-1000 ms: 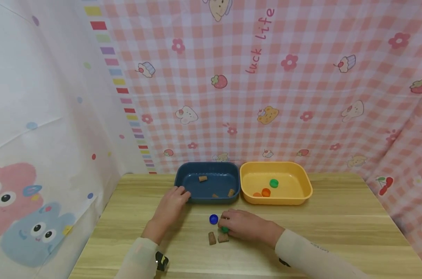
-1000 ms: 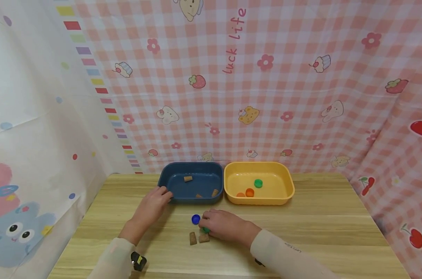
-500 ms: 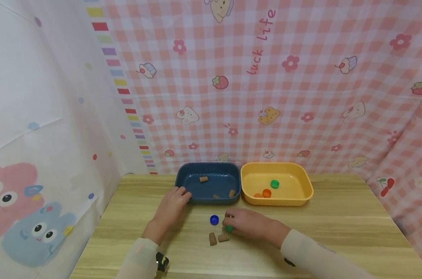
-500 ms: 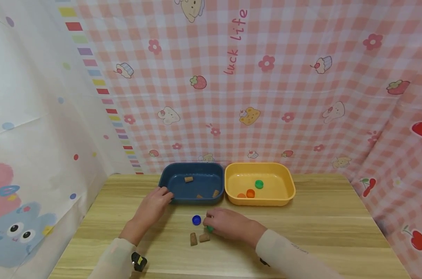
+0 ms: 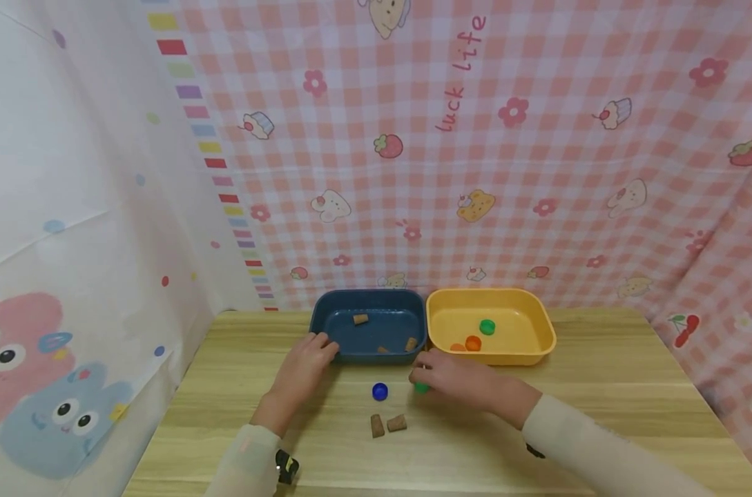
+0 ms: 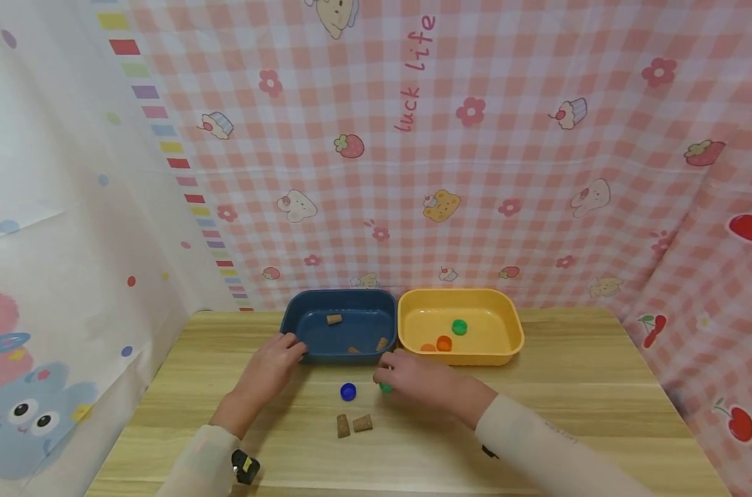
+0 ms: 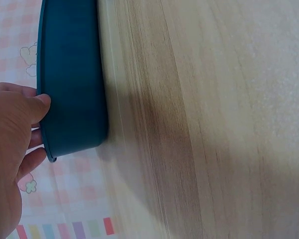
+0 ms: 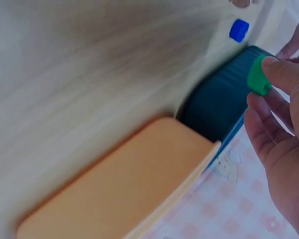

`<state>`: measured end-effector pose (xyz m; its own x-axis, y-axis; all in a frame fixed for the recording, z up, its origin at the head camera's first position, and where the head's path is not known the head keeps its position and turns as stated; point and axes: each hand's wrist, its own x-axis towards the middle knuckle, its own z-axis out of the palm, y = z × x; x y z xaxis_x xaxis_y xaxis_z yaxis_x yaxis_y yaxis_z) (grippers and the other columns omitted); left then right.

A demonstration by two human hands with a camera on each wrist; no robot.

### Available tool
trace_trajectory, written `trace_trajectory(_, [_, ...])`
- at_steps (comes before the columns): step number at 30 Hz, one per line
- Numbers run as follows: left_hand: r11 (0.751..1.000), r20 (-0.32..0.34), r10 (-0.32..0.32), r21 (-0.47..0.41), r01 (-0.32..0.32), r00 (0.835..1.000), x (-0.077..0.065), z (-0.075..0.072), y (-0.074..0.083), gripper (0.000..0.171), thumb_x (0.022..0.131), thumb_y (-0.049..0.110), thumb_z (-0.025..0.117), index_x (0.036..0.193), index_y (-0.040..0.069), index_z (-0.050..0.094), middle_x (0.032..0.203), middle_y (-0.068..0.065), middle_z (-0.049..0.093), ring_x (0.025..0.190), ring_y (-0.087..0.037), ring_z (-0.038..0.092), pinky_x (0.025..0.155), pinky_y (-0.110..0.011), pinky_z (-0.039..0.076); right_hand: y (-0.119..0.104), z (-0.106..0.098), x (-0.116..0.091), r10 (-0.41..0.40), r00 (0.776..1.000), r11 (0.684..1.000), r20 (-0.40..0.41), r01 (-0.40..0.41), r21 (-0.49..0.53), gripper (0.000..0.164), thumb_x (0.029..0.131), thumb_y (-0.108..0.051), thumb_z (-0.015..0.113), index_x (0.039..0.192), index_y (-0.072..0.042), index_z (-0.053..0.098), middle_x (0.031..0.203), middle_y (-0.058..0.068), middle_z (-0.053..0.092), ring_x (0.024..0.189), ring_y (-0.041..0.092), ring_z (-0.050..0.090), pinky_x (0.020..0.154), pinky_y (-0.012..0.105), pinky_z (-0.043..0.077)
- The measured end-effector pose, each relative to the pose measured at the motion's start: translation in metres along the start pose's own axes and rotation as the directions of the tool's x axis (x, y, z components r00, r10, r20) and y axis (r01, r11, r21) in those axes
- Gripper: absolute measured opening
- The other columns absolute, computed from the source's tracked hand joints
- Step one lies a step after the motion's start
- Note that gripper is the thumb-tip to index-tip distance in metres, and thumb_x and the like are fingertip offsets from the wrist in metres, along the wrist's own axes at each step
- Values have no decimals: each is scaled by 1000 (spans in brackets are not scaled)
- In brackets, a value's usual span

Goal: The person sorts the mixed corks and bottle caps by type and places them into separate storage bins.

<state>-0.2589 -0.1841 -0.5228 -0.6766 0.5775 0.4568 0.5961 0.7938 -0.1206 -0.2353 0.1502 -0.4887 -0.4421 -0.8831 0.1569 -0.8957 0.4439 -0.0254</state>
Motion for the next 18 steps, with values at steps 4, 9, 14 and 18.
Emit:
trace_trajectory(4, [1000, -2, 8, -3, -8, 1000, 0, -1, 0, 10, 90, 0, 75, 94, 8, 72, 84, -6, 60, 74, -23, 51, 68, -34, 47, 5, -11, -3, 36, 999, 999, 18, -36, 8, 28, 89, -15, 81, 114, -16, 69, 112, 1, 64, 96, 14, 62, 84, 22, 56])
trace_trajectory(9, [1000, -8, 12, -3, -12, 1000, 0, -1, 0, 10, 90, -1, 75, 94, 8, 71, 83, -6, 60, 74, -23, 51, 68, -35, 47, 12, -19, -9, 84, 995, 996, 47, -83, -16, 30, 89, -16, 82, 115, -17, 68, 113, 0, 64, 98, 14, 61, 86, 24, 56])
trace_trajectory(14, [1000, -12, 15, 2, -15, 1000, 0, -1, -1, 10, 89, -1, 75, 94, 7, 72, 83, -7, 60, 74, -24, 52, 68, -35, 47, 21, -24, -17, 98, 995, 994, 25, -96, -46, 27, 88, -20, 82, 111, -16, 67, 108, -1, 64, 94, 13, 61, 83, 24, 56])
trace_trajectory(18, [1000, -25, 10, -3, -10, 1000, 0, 0, 0, 11, 89, -1, 76, 94, 7, 72, 84, -6, 60, 74, -23, 52, 67, -34, 47, 28, -28, -22, 109, 994, 994, 18, -109, -31, 26, 89, -20, 82, 110, -16, 67, 108, -1, 65, 93, 13, 62, 82, 25, 56])
